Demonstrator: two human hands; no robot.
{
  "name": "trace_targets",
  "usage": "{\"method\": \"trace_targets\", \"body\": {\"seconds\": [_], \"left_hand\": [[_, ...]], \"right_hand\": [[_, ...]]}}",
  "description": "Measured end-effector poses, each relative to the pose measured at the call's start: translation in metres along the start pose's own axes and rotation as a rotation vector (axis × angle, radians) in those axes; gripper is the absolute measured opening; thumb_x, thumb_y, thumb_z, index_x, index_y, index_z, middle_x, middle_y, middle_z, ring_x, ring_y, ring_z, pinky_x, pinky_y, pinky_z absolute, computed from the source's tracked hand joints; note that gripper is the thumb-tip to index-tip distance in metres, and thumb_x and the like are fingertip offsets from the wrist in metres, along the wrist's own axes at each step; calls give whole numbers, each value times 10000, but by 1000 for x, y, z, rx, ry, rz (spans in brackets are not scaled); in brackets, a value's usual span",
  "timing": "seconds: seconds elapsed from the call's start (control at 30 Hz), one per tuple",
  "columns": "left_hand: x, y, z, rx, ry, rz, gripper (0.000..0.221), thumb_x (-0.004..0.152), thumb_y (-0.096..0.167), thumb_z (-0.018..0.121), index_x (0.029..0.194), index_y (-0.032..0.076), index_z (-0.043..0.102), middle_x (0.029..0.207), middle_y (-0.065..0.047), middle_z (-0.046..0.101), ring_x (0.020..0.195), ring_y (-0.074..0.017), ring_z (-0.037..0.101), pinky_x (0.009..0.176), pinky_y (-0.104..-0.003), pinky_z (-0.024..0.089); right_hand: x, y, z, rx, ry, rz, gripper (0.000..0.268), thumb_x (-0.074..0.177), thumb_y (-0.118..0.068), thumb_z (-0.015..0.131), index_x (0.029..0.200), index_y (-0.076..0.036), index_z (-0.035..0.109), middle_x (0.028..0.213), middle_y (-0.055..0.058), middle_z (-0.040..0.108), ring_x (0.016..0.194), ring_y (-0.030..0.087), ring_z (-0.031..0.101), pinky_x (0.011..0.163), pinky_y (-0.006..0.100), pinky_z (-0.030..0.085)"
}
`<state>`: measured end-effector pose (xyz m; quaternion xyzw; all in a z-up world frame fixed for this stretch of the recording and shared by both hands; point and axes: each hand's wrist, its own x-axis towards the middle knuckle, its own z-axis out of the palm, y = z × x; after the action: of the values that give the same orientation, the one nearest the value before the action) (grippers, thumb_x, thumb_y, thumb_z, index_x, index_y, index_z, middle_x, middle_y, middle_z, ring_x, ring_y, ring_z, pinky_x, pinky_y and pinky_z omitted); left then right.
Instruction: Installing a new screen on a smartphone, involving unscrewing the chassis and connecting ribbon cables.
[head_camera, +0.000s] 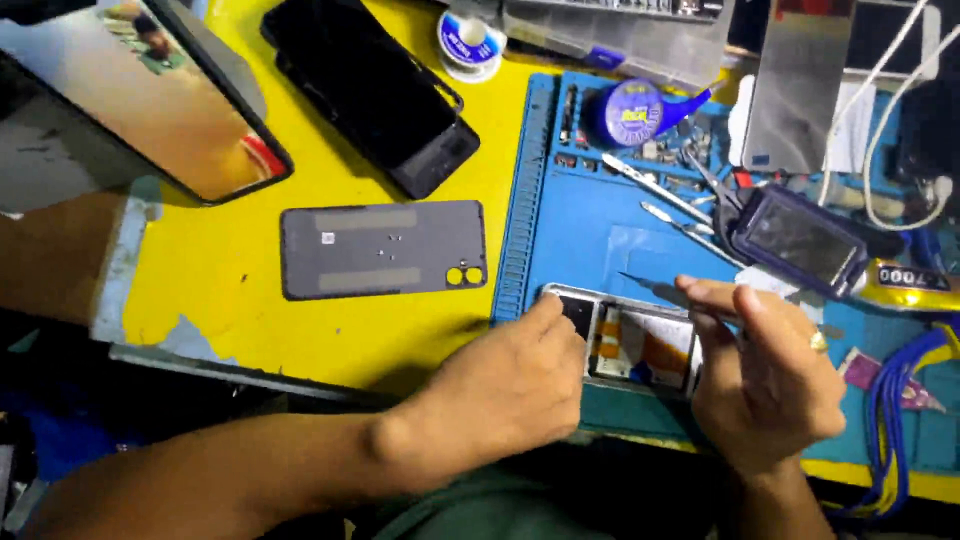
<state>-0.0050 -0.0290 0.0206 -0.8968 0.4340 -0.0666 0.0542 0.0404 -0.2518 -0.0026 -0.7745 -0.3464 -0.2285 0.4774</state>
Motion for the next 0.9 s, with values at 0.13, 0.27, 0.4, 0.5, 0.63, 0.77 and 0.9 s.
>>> {"method": "trace_targets", "body": {"seconds": [0.13, 0.27, 0.4, 0.5, 0.63, 0.77, 0.9], "left_hand": [[-10, -14, 12, -87, 175, -47, 239, 950, 96, 558, 797, 186, 717, 757, -33, 618, 683, -232, 569, 841, -428, 468], [-25, -39, 1, -137, 209, -76, 221, 944, -4, 607, 797, 157, 641, 776, -44, 584, 696, -227, 549, 741, -407, 444], [-46, -64, 6, -161, 272, -196, 259, 925, -48, 650, 745, 137, 635, 762, -53, 586, 677, -227, 517, 723, -403, 403], [-66, -82, 13, -53, 209, -330, 88, 886, 123, 753, 825, 156, 700, 789, -12, 641, 676, -172, 562, 755, -372, 426], [-84, -94, 11, 11, 94, -419, 108, 953, 163, 741, 851, 153, 706, 825, -3, 681, 680, -151, 583, 757, -356, 427], [-92, -97, 13, 14, 150, -457, 219, 968, 69, 748, 775, 115, 654, 793, -14, 629, 705, -197, 565, 777, -379, 394], [-95, -100, 10, 33, 112, -455, 115, 963, 131, 776, 866, 104, 721, 860, -10, 683, 762, -188, 595, 791, -381, 416]], "right_hand": [[-7, -11, -2, 59, -10, 20, 494, 1000, 206, 595, 1437, 35, 440, 1075, 343, 668, 995, 421, 760, 963, 519, 705], [-14, -24, 3, 157, -89, 46, 548, 978, 160, 625, 1460, -30, 446, 1059, 277, 697, 965, 358, 787, 955, 466, 743], [-8, -31, 8, 206, -159, 51, 504, 966, 163, 615, 1420, 24, 445, 1075, 286, 707, 1015, 380, 808, 952, 445, 774], [-4, -32, 11, 207, -198, 54, 433, 1000, 109, 593, 1402, 33, 450, 1089, 281, 705, 1022, 379, 808, 956, 452, 779], [-6, -31, 11, 170, -187, 38, 436, 1007, 109, 599, 1408, 17, 453, 1056, 266, 702, 983, 356, 807, 938, 461, 788], [-1, -29, 9, 122, -225, 18, 442, 982, 122, 646, 1375, 15, 473, 1024, 237, 703, 957, 315, 796, 899, 412, 776], [16, -36, 4, 66, -316, 41, 443, 875, 49, 818, 1229, 5, 556, 1016, 211, 663, 943, 309, 788, 868, 397, 714]]}}
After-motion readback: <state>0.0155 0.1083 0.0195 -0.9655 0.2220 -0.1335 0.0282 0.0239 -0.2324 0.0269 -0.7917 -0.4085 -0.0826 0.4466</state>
